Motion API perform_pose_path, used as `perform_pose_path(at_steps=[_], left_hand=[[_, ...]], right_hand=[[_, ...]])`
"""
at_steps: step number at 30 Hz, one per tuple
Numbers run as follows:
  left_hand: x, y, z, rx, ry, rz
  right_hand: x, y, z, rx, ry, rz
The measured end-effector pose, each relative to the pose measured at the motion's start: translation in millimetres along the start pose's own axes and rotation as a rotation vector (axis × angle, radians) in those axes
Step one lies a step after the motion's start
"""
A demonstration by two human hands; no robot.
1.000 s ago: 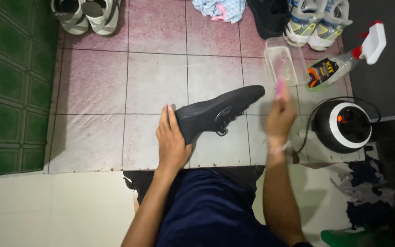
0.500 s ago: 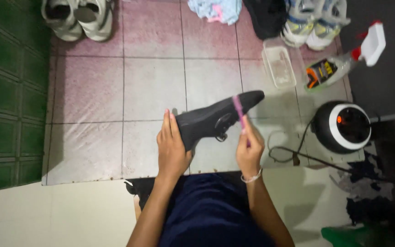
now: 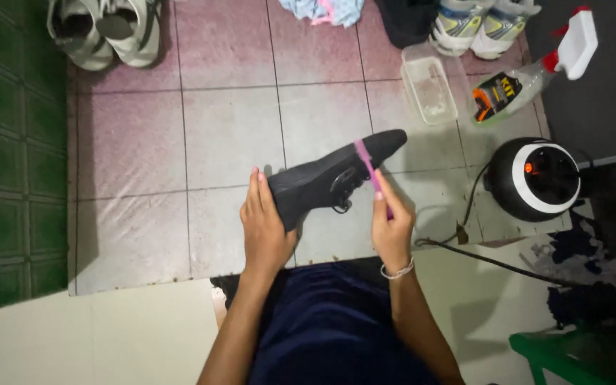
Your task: The person holds a black shoe in their left hand and scrubs the sole with a pink brush in their right hand. They rotate the shoe to clean different areas of the sole and the side near the laces.
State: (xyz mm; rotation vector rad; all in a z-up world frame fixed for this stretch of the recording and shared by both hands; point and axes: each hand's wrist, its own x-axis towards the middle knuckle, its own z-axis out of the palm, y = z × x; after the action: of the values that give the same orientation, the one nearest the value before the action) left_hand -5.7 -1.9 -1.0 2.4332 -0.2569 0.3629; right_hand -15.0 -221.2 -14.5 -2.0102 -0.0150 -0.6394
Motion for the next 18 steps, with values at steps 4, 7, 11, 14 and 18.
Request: perform_pose_path(at_steps=[4, 7, 11, 14, 18], left_hand=[[1.3, 2.1, -3.9, 0.009, 0.03, 0.012], [4.2, 4.4, -6.0, 0.004, 0.036, 0.013], [4.6, 6.9, -7.0, -0.022, 0.032, -0.006], [4.9, 8.3, -7.6, -0.038, 0.041, -0.017], [1.5, 2.8, -2.1, -0.023, 0.042, -0.016]], right_hand=[[15.1, -20.3, -7.0, -0.004, -0.027, 0.011], [9.5, 15.7, -9.1, -0.017, 0.012, 0.027], [25.3, -44.8, -8.7, 0.032, -0.081, 0.055], [23.2, -32.2, -14.1, -0.013, -0.128, 0.046], [20.3, -10.2, -14.6, -0.16, -0.029, -0.015]])
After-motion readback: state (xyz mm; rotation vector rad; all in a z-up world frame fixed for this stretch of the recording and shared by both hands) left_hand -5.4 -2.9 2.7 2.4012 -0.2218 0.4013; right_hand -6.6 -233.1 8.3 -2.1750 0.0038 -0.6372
